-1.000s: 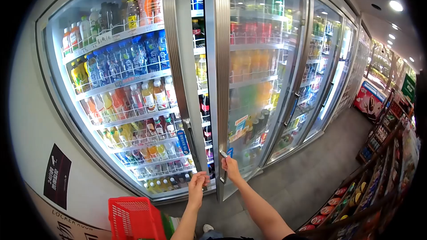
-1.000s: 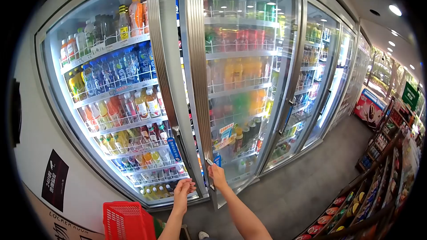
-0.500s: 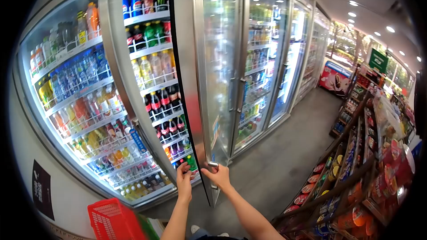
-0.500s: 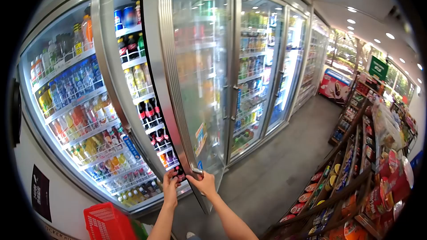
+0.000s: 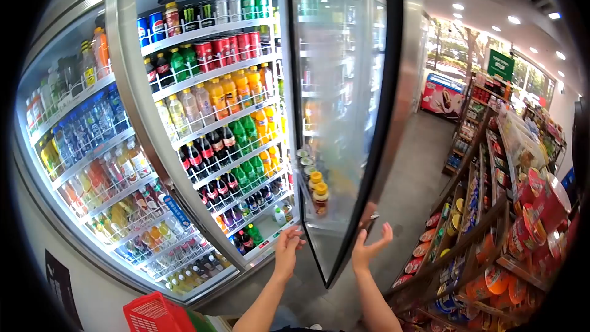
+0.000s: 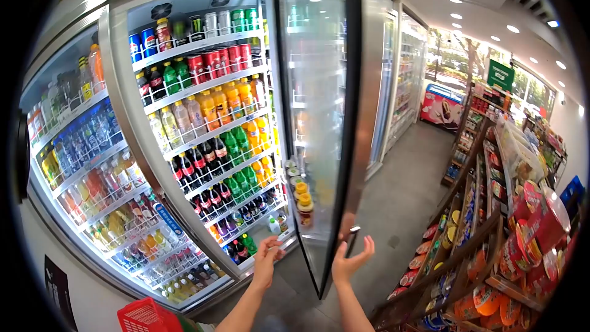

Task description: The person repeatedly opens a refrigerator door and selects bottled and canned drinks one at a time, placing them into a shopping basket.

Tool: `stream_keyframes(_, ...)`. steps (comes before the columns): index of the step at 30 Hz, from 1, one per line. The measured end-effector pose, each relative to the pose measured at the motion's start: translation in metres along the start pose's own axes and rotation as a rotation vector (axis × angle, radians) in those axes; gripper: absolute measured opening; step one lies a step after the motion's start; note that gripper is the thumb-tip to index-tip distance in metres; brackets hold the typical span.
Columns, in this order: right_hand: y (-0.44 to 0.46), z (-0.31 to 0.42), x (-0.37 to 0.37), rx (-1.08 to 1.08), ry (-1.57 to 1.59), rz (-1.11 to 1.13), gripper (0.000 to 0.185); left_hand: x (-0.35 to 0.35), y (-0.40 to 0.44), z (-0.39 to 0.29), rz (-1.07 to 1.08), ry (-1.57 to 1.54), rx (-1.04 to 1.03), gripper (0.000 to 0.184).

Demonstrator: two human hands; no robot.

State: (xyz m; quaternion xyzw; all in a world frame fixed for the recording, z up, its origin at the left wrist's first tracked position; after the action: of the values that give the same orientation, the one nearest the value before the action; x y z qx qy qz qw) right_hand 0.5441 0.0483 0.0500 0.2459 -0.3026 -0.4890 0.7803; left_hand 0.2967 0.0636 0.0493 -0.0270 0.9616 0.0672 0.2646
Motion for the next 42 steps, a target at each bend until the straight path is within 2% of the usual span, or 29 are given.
stream_keyframes(2,0.005,0.024,0.011,0.067,0.018,-0.074,0.054,0.013,0.005,0.012,-0.012,0.016,-0.015,0.032)
stream_keyframes(3,0.003,0.033,0.006,0.172,0.087,-0.098,0.051,0.019,0.010,0.016,-0.019,0.011,0.013,0.032)
stream_keyframes(6,-0.010,0.065,-0.026,0.300,0.309,0.016,0.039,0.031,0.035,0.001,-0.028,0.036,0.024,0.032)
stream_keyframes(7,-0.007,0.086,-0.035,0.328,0.304,0.051,0.026,0.038,0.045,-0.007,-0.060,0.030,0.001,0.032)
stream_keyframes(8,-0.010,0.100,-0.067,0.323,0.328,0.045,0.026,0.053,0.068,-0.020,-0.096,0.024,-0.030,0.031)
stream_keyframes(10,-0.018,0.100,-0.109,0.155,0.495,0.368,0.012,0.065,0.079,-0.033,-0.095,0.009,-0.049,0.031)
stream_keyframes(12,-0.019,0.129,-0.176,0.154,0.488,0.428,0.008,0.102,0.113,-0.058,-0.167,0.059,-0.123,0.031)
stream_keyframes(13,-0.010,0.137,-0.189,0.119,0.539,0.521,0.008,0.099,0.113,-0.063,-0.168,0.045,-0.119,0.031)
stream_keyframes(14,-0.013,0.157,-0.223,0.083,0.595,0.641,0.008,0.123,0.135,-0.089,-0.171,0.061,-0.215,0.031)
stream_keyframes(16,-0.004,0.182,-0.252,0.072,0.684,0.667,0.011,0.133,0.156,-0.112,-0.178,0.041,-0.248,0.031)
stream_keyframes(18,0.021,0.245,-0.314,0.091,0.709,0.817,0.019,0.156,0.211,-0.174,-0.177,0.066,-0.352,0.031)
stream_keyframes(20,0.038,0.285,-0.359,0.089,0.822,0.866,0.023,0.144,0.246,-0.233,-0.115,0.179,-0.475,0.032)
stream_keyframes(22,0.049,0.308,-0.380,0.078,0.783,0.921,0.028,0.149,0.274,-0.255,-0.061,0.197,-0.488,0.035)
stream_keyframes(24,0.073,0.350,-0.429,0.056,0.914,0.964,0.037,0.154,0.333,-0.307,0.003,0.273,-0.611,0.038)
stream_keyframes(27,0.094,0.380,-0.471,-0.068,0.928,1.029,0.041,0.143,0.371,-0.350,0.012,0.298,-0.650,0.041)
stream_keyframes(29,0.104,0.392,-0.506,-0.050,0.944,1.075,0.050,0.139,0.403,-0.371,0.029,0.336,-0.669,0.043)
stream_keyframes(32,0.126,0.426,-0.532,-0.051,1.015,1.118,0.053,0.131,0.447,-0.398,0.048,0.326,-0.668,0.046)
stream_keyframes(34,0.146,0.458,-0.554,-0.002,1.038,1.100,0.055,0.123,0.496,-0.436,0.025,0.378,-0.765,0.049)
stream_keyframes(36,0.158,0.474,-0.565,0.029,1.071,1.086,0.056,0.118,0.523,-0.443,0.038,0.351,-0.765,0.050)
stream_keyframes(37,0.164,0.507,-0.585,0.028,1.123,1.118,0.058,0.125,0.537,-0.471,0.036,0.346,-0.794,0.050)
stream_keyframes(38,0.168,0.505,-0.589,-0.009,1.131,1.141,0.061,0.126,0.542,-0.467,0.028,0.284,-0.758,0.051)
stream_keyframes(39,0.176,0.515,-0.603,0.082,1.100,1.111,0.064,0.131,0.553,-0.478,0.000,0.320,-0.749,0.051)
stream_keyframes(42,0.196,0.558,-0.614,0.058,1.061,1.126,0.065,0.138,0.597,-0.491,-0.046,0.419,-0.705,0.052)
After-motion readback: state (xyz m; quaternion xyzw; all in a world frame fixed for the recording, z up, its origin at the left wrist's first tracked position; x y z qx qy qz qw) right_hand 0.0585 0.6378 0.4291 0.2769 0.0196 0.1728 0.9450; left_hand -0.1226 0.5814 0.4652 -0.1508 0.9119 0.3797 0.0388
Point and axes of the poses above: each hand's wrist, its own y-axis towards the middle knuckle, its own x-axis out of the back of the hand, z = x × y, the point moved 5 cm from there along y, towards the middle knuckle, and after that the axes turned 13 degrees about -y, right-handed, at the moved point
